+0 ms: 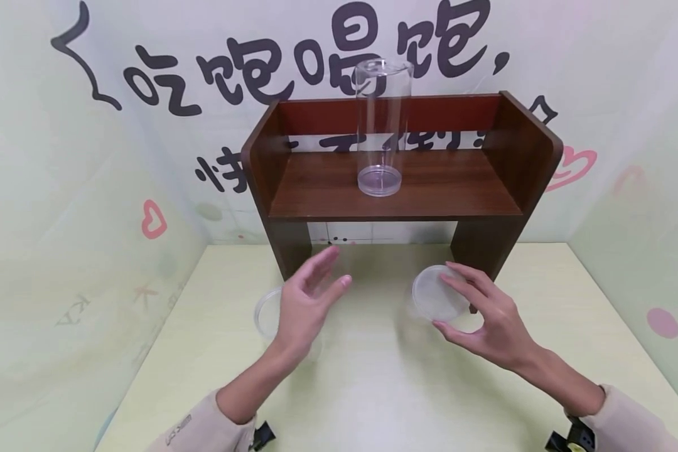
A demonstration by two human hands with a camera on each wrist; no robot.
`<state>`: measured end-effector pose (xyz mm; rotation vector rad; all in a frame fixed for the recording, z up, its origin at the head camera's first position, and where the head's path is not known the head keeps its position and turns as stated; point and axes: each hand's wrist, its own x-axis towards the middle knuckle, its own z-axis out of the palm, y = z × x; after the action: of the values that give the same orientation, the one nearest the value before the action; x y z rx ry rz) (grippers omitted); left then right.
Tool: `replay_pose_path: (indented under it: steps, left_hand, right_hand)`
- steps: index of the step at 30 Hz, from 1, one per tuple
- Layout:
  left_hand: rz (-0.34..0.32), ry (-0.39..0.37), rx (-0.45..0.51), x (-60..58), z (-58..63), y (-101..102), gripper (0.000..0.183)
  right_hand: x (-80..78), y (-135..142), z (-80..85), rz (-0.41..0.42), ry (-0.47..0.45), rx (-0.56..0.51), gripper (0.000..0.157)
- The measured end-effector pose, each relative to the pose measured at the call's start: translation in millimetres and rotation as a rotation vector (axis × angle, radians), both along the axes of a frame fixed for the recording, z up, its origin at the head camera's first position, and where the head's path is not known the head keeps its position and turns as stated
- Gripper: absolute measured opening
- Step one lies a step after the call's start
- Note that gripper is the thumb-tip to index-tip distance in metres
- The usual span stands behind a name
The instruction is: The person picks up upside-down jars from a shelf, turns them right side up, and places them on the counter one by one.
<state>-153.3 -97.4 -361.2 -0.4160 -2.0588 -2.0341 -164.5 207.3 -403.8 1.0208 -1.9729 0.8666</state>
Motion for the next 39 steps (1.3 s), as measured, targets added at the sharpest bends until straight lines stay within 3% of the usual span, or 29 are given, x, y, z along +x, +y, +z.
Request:
replay_pose_path:
  steps: [4, 8, 15, 19, 26, 31, 39]
  left_hand:
    - [0.111, 0.213, -0.14, 2.4, 17.3, -11.3, 0.051]
    - [0.265, 0.39, -0.249, 4.2, 29.9, -22.6, 0.052]
    - [0.432, 0.509, -0.174, -4.6, 31.9, -43.3, 0.053]
    - [0.485, 0.5, -0.127, -11.4, 30.4, -50.5, 0.055]
    - [0.51, 0.319, -0.131, -22.5, 28.7, -58.3, 0.057]
    - [0.482, 0.22, -0.113, -31.6, 26.9, -61.8, 0.058]
    - [0.484, 0.185, -0.119, -42.4, 24.8, -61.7, 0.049]
  right_hand:
    - [0.5, 11.3, -1.4, -0.018, -0.011, 0.024, 0.063]
    - [1.6, 22.6, -4.0, -0.038, -0.03, 0.059, 0.063]
    - [6.1, 43.9, -9.9, -0.085, -0.064, 0.105, 0.064]
    - [8.8, 54.4, -12.9, -0.106, -0.076, 0.124, 0.064]
    - [15.0, 73.7, -18.8, -0.156, -0.091, 0.17, 0.065]
    - [20.9, 87.9, -22.2, -0.195, -0.089, 0.188, 0.065]
    - [21.7, 109.4, -30.6, -0.21, -0.099, 0.174, 0.066]
